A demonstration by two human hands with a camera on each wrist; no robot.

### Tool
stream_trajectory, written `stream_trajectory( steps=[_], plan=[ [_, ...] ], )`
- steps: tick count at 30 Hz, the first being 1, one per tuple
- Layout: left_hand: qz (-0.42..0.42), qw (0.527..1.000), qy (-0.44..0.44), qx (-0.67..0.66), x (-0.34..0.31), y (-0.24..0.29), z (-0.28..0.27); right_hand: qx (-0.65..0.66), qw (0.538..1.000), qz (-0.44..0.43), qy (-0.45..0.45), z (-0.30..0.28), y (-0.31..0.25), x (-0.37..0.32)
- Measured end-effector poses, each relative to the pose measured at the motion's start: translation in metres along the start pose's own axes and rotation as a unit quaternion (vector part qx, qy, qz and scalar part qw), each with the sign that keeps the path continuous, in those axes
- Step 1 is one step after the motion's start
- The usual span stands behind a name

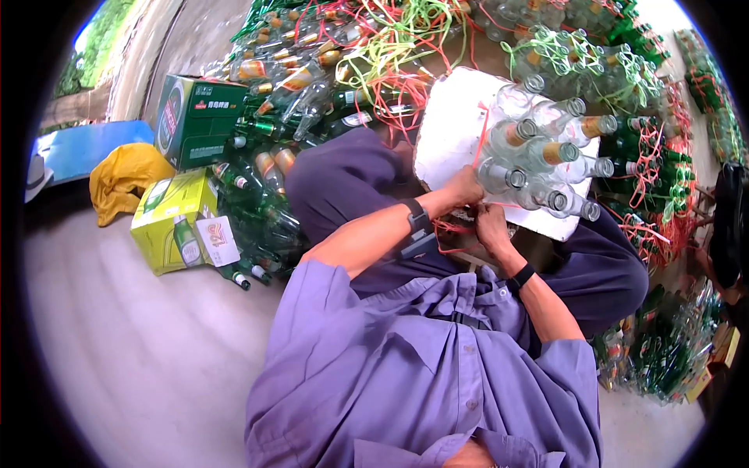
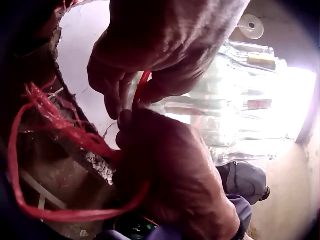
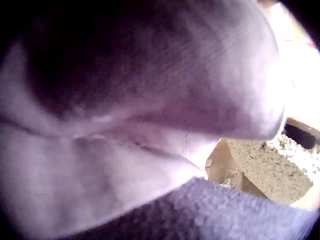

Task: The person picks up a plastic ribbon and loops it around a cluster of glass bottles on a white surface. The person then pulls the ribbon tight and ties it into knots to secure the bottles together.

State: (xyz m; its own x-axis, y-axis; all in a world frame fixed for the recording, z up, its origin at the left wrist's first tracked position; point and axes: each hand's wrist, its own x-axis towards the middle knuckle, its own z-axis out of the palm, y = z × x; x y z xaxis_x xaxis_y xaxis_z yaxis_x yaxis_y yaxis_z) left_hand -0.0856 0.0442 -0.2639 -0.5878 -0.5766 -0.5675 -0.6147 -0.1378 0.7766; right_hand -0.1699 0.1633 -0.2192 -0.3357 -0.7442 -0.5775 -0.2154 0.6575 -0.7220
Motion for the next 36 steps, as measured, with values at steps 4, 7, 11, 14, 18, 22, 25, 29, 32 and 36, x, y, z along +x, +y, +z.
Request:
stream_trajectory(
  steps=[4, 7, 11, 14, 18, 22, 25, 29, 32, 36],
  plan=[
    [-0.069, 0.995, 0.025, 0.068, -0.026, 0.026, -0.018, 0.024, 0.999, 0.0, -0.025, 0.001, 0.01, 0.005],
    [-0.095, 0.995, 0.017, 0.041, -0.038, 0.035, -0.024, 0.036, 0.999, -0.003, -0.035, -0.002, 0.003, 0.003],
    [-0.068, 0.996, 0.006, -0.049, -0.035, 0.019, -0.024, 0.037, 0.999, -0.006, -0.022, 0.0, 0.005, 0.0],
    [-0.029, 0.998, 0.02, -0.044, -0.031, 0.012, -0.023, -0.032, 0.994, -0.105, 0.0, 0.0, -0.002, -0.013],
    [-0.057, 0.997, 0.029, -0.036, -0.045, 0.04, -0.032, -0.213, 0.97, -0.113, -0.013, -0.006, -0.022, -0.039],
    [-0.08, 0.993, -0.003, -0.085, -0.048, 0.046, -0.035, -0.268, 0.956, -0.116, -0.023, -0.01, -0.04, -0.056],
    [-0.086, 0.991, -0.027, -0.099, -0.045, 0.043, -0.035, -0.262, 0.952, -0.15, -0.048, 0.003, -0.031, -0.053],
    [-0.107, 0.989, -0.044, -0.092, -0.049, 0.053, -0.036, -0.222, 0.917, -0.313, -0.106, 0.031, -0.01, -0.033],
    [-0.145, 0.966, -0.107, -0.185, -0.044, 0.042, -0.03, -0.293, 0.826, -0.475, -0.078, 0.054, 0.001, -0.014],
    [-0.013, 0.969, -0.178, -0.171, -0.037, 0.024, -0.028, -0.053, 0.91, -0.329, -0.247, 0.074, 0.018, 0.021]
  ],
)
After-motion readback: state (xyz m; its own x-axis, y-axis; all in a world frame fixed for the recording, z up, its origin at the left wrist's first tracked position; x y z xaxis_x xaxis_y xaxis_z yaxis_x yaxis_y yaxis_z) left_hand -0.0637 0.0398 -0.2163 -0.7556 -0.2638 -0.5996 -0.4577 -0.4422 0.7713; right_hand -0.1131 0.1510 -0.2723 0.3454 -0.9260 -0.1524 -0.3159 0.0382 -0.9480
